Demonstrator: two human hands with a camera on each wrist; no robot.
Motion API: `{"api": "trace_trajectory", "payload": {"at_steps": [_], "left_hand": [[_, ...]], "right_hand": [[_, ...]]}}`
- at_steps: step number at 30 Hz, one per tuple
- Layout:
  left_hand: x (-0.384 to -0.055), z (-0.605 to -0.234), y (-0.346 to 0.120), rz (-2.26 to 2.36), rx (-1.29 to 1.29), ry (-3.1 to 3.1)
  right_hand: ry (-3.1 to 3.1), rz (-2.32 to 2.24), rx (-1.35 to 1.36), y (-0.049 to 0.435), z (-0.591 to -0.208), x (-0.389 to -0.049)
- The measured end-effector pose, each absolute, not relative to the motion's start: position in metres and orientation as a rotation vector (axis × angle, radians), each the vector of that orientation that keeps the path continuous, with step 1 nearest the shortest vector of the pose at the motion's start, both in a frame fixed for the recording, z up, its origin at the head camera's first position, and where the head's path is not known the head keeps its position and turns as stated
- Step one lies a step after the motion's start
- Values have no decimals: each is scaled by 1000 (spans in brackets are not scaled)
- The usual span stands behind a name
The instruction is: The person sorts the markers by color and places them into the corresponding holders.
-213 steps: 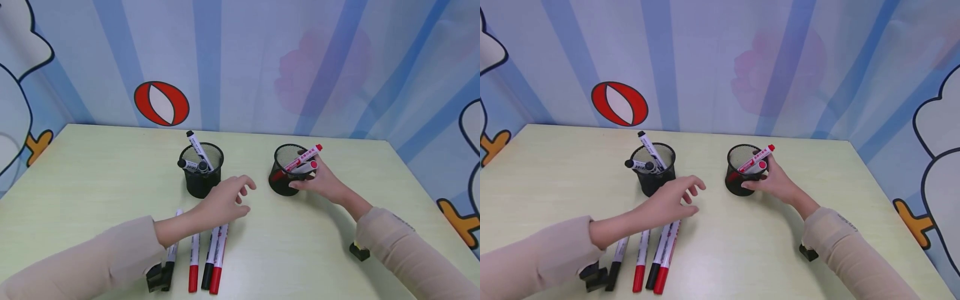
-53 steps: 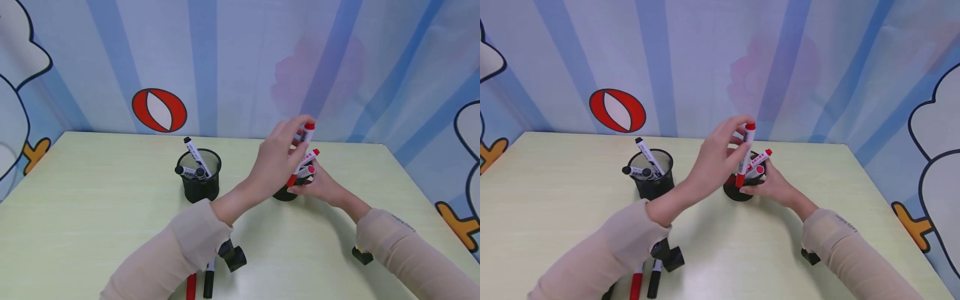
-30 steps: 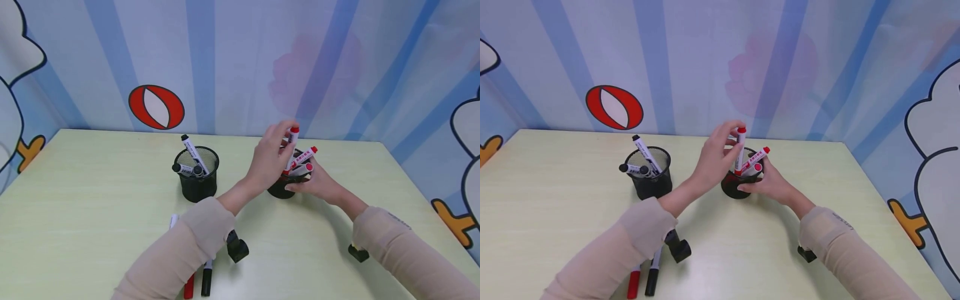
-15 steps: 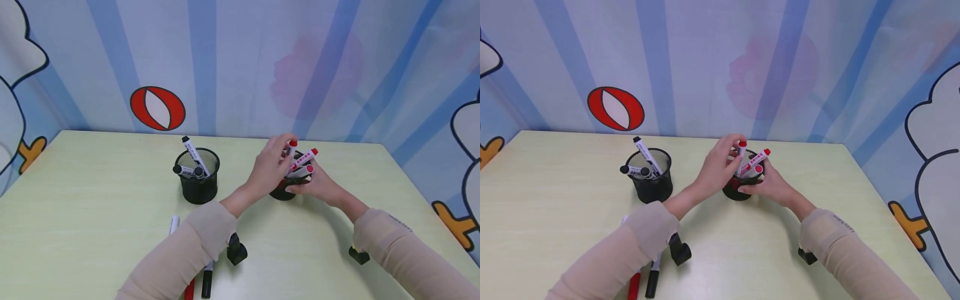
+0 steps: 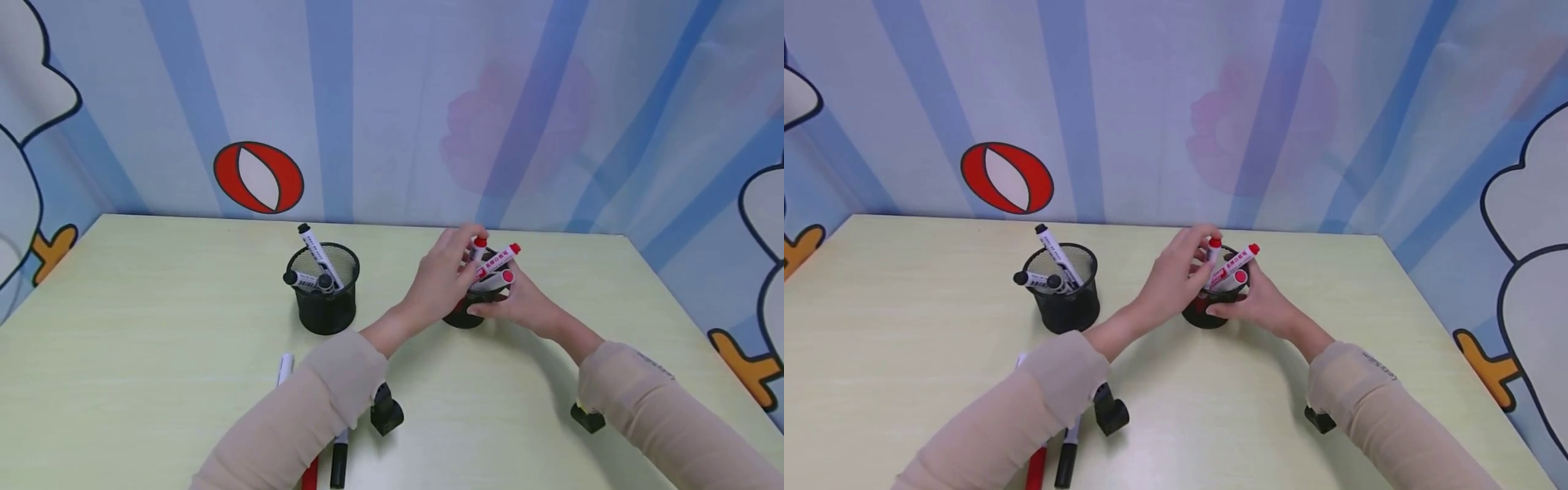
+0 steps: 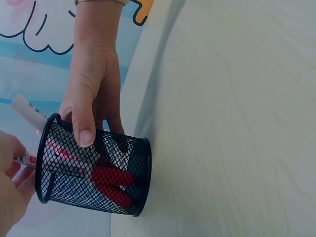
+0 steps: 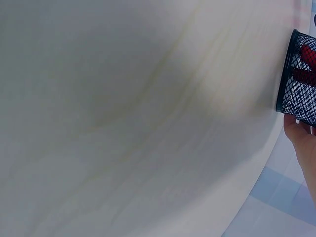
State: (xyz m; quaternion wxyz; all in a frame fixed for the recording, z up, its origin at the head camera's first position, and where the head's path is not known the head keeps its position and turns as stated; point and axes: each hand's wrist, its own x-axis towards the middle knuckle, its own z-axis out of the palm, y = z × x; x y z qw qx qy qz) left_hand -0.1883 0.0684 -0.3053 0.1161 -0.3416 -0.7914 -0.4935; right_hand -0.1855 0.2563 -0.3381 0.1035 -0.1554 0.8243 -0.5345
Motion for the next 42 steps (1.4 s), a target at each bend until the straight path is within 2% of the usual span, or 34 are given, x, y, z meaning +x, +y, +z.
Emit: {"api": "trace_trajectory", "payload": {"at_steps": [24, 42], "left_hand": [[-189, -305, 67, -1407, -1009, -2333], [-180, -300, 58, -1336, -977, -2386]], "right_hand": [[2394, -1609, -505, 258, -341, -189], [2441, -1558, -435, 257, -338, -187]]}}
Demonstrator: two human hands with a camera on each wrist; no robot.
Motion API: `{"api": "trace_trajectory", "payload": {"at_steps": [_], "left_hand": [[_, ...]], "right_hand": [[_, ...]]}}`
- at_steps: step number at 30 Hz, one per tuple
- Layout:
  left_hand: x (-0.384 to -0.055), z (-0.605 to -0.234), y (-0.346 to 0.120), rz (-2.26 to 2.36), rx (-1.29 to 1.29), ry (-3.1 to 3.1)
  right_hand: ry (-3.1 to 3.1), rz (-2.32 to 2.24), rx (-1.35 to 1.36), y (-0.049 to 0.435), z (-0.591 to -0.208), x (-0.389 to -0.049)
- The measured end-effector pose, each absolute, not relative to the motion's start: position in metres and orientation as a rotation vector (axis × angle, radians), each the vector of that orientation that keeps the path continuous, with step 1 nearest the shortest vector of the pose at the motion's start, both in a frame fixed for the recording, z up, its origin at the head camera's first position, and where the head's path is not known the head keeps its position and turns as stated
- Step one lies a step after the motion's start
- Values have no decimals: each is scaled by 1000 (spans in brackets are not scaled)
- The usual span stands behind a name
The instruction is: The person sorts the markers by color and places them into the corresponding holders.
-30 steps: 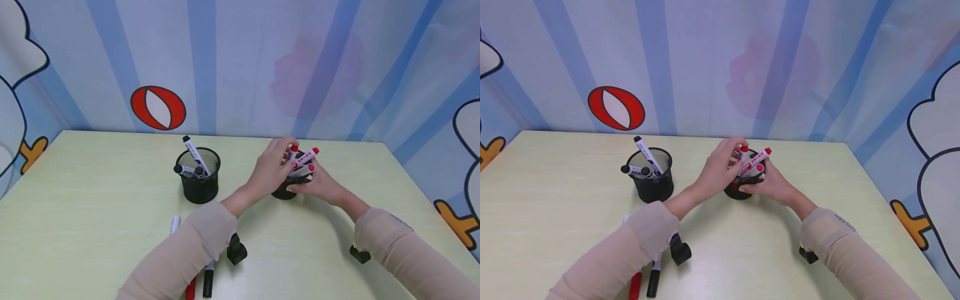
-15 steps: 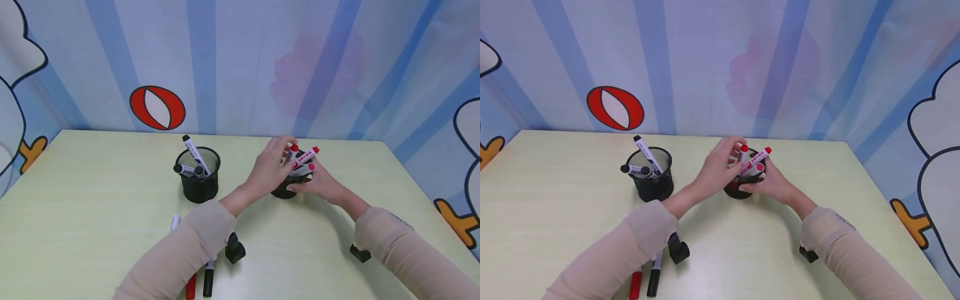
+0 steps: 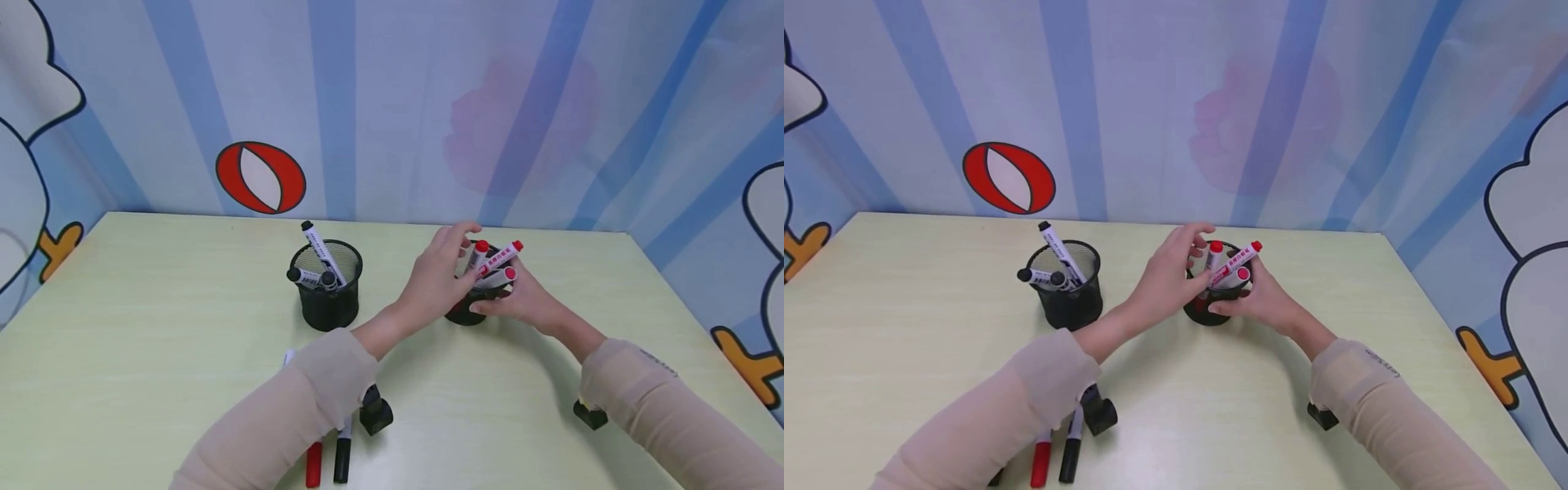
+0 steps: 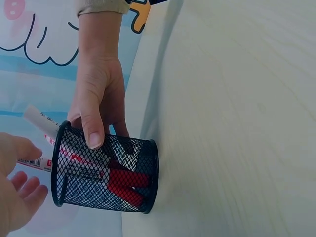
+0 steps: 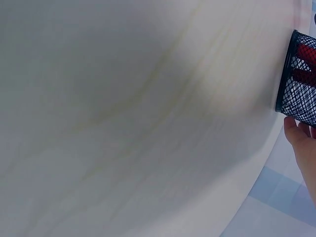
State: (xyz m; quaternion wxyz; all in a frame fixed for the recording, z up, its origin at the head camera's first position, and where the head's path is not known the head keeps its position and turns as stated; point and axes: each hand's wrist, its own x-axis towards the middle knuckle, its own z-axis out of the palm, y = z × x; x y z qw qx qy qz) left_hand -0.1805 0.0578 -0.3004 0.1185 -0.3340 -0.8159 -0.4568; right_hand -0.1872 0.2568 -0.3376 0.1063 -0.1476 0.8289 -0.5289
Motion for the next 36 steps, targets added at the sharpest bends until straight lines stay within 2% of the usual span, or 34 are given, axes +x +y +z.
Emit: {"api": "trace_trajectory", "payload": {"at_steps": [11, 22, 30, 36], "left_hand": [[-163, -283, 44, -1265, -964, -2416], [-141, -257, 20, -1258, -1083, -2388], [-117, -240, -26, -1258, -1093, -2254], [-110, -240, -69, -1226, -1033, -2136]], "right_hand": [[2477, -1523, -302, 261, -333, -182], [2476, -1508, -318, 271, -328, -172], [2503, -1503, -312, 275, -325, -159], [2531, -1526, -298, 275, -316, -141]]}}
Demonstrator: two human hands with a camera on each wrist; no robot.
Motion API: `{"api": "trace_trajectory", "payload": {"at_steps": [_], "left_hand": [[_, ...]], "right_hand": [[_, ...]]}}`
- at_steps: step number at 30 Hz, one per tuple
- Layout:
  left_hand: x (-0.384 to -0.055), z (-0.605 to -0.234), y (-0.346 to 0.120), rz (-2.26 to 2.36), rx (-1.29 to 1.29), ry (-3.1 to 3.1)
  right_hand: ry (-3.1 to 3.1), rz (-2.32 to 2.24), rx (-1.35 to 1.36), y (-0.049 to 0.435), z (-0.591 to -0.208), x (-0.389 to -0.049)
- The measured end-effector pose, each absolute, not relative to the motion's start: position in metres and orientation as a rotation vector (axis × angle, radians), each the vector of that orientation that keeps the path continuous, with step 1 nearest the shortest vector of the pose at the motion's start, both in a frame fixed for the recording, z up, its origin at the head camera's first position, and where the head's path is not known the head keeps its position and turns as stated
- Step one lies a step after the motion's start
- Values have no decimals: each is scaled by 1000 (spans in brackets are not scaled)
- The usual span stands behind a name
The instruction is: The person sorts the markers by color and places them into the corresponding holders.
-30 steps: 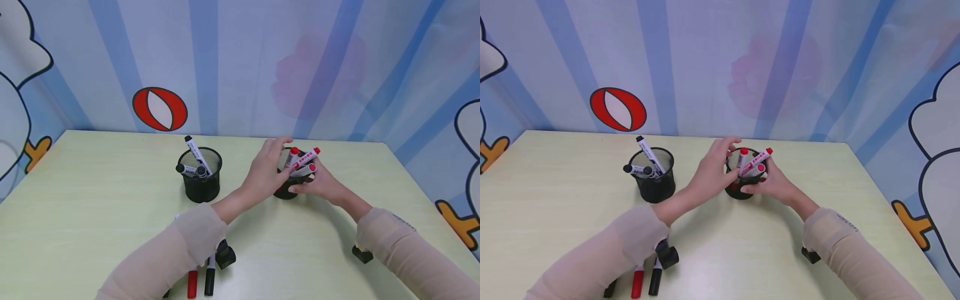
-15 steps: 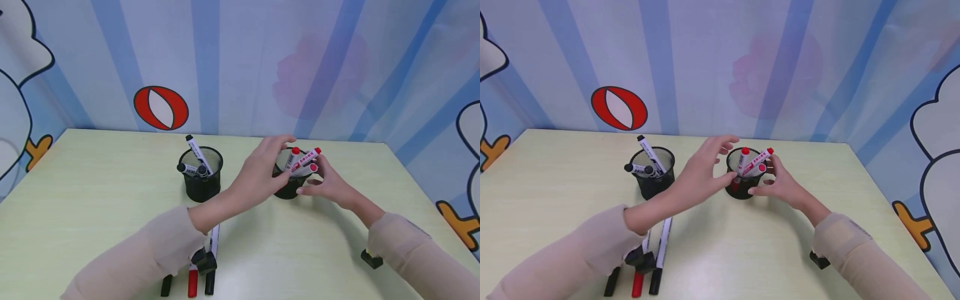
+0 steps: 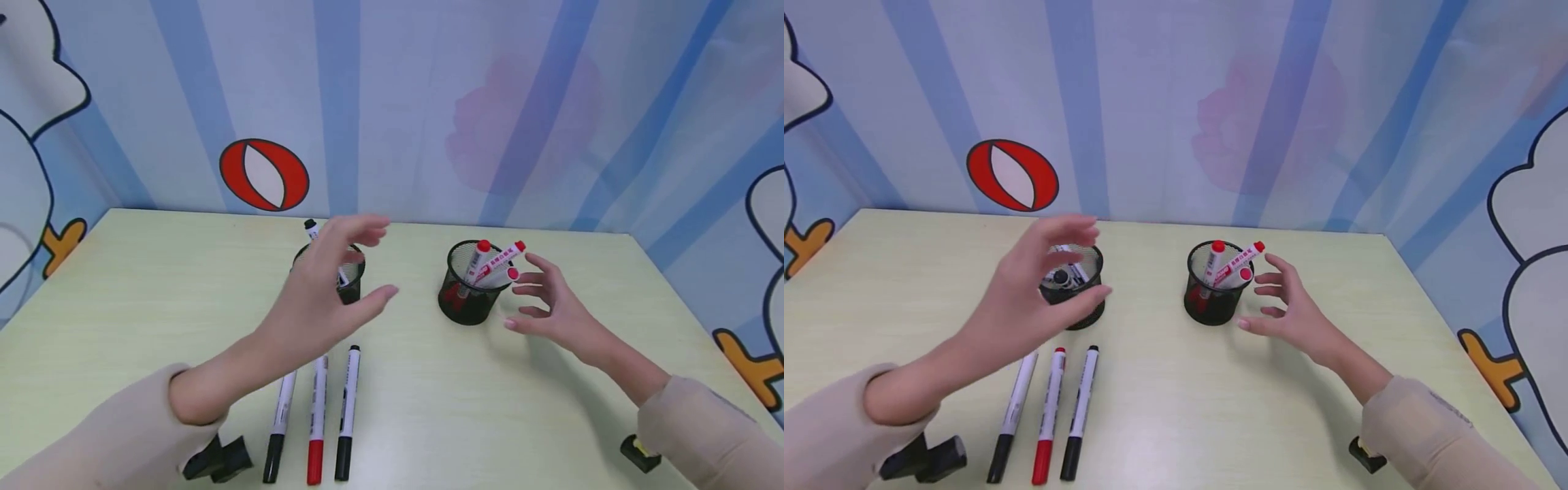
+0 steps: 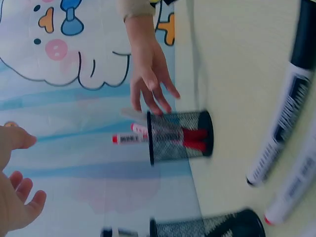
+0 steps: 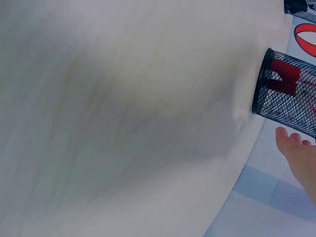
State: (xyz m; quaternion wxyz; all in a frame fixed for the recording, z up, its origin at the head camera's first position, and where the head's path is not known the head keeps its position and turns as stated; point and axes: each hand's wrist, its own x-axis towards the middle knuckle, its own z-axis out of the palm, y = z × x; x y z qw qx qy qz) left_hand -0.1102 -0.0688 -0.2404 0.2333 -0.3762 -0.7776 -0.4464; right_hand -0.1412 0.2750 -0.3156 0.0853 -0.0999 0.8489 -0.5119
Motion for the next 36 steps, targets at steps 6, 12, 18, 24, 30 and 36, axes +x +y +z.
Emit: {"api": "trace_trajectory", "payload": {"at_steps": [6, 12, 18, 24, 30, 36], "left_hand": [[-110, -249, -110, -1348, -883, -2146], [-115, -261, -141, -1451, -689, -2268], [-125, -278, -159, -1468, -602, -2348], [-143, -296, -167, -1562, -569, -2454], [-164, -312, -162, -1738, -568, -2549], [-182, -328, -152, -1853, -593, -2618]], "right_hand": [[2535, -1604, -262, 274, -308, -124], [2524, -1669, -266, 273, -306, -110], [2480, -1768, -269, 270, -304, -101], [2439, -1878, -272, 263, -305, -95], [2387, -1906, -283, 249, -305, -91], [2397, -1792, -222, 231, -308, -86]]}}
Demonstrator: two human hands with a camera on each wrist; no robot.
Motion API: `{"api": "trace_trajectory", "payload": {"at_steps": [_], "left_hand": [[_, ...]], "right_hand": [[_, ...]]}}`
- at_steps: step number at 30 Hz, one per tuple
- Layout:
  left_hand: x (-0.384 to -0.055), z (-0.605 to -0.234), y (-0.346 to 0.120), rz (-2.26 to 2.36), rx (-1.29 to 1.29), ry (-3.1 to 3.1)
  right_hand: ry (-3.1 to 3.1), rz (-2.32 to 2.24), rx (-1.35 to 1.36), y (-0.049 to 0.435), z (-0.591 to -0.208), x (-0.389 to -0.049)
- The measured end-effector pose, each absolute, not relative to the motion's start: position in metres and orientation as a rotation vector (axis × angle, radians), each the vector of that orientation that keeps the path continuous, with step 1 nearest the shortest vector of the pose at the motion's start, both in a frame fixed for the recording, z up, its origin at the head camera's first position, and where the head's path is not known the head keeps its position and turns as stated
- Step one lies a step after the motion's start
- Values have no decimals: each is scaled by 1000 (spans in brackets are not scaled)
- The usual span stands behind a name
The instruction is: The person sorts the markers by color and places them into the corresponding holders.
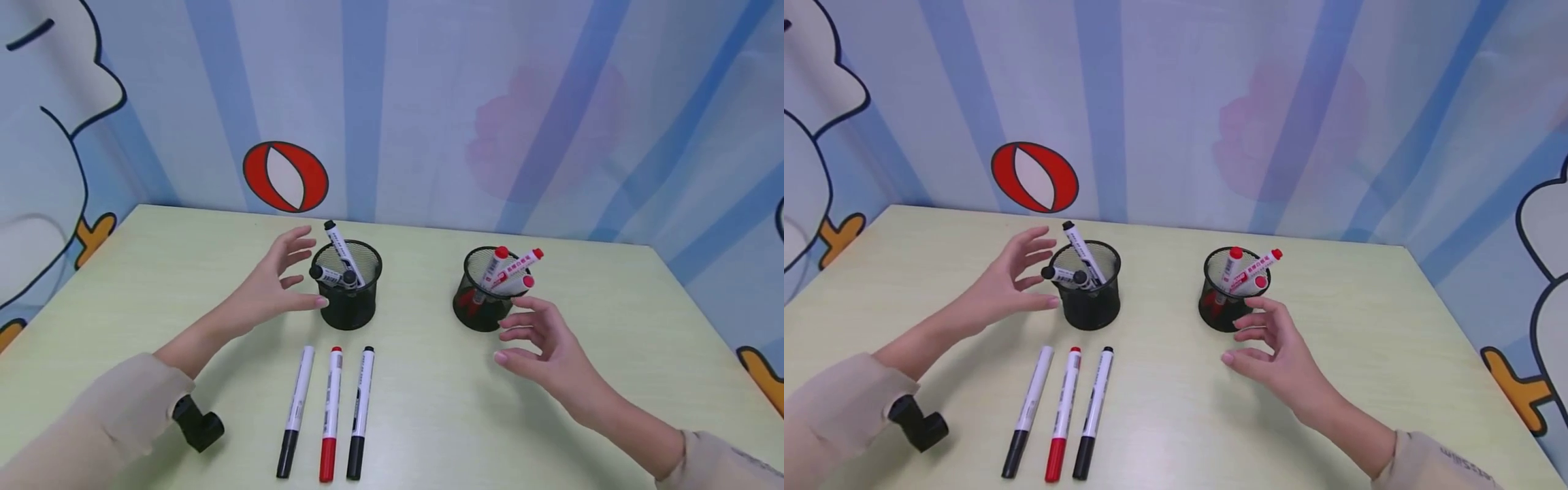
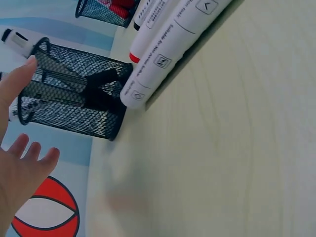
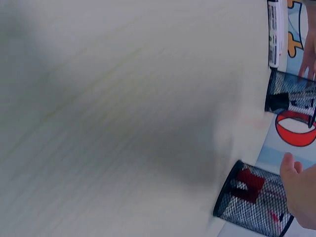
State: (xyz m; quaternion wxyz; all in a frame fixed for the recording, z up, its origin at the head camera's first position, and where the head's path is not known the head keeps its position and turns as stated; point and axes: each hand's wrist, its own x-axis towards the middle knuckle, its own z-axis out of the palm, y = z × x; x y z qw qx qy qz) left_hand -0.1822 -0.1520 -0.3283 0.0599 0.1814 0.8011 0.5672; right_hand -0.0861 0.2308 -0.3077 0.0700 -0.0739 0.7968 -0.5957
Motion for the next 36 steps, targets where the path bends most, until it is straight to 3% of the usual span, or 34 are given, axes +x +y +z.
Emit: {"api": "trace_trajectory", "payload": {"at_steps": [13, 36], "left_hand": [[-203, -345, -139, 1654, 541, 2352], [-206, -347, -131, 1612, 525, 2296]], "right_hand": [[2166, -1734, -188, 185, -320, -88], [2026, -1783, 22, 113, -337, -98]]}}
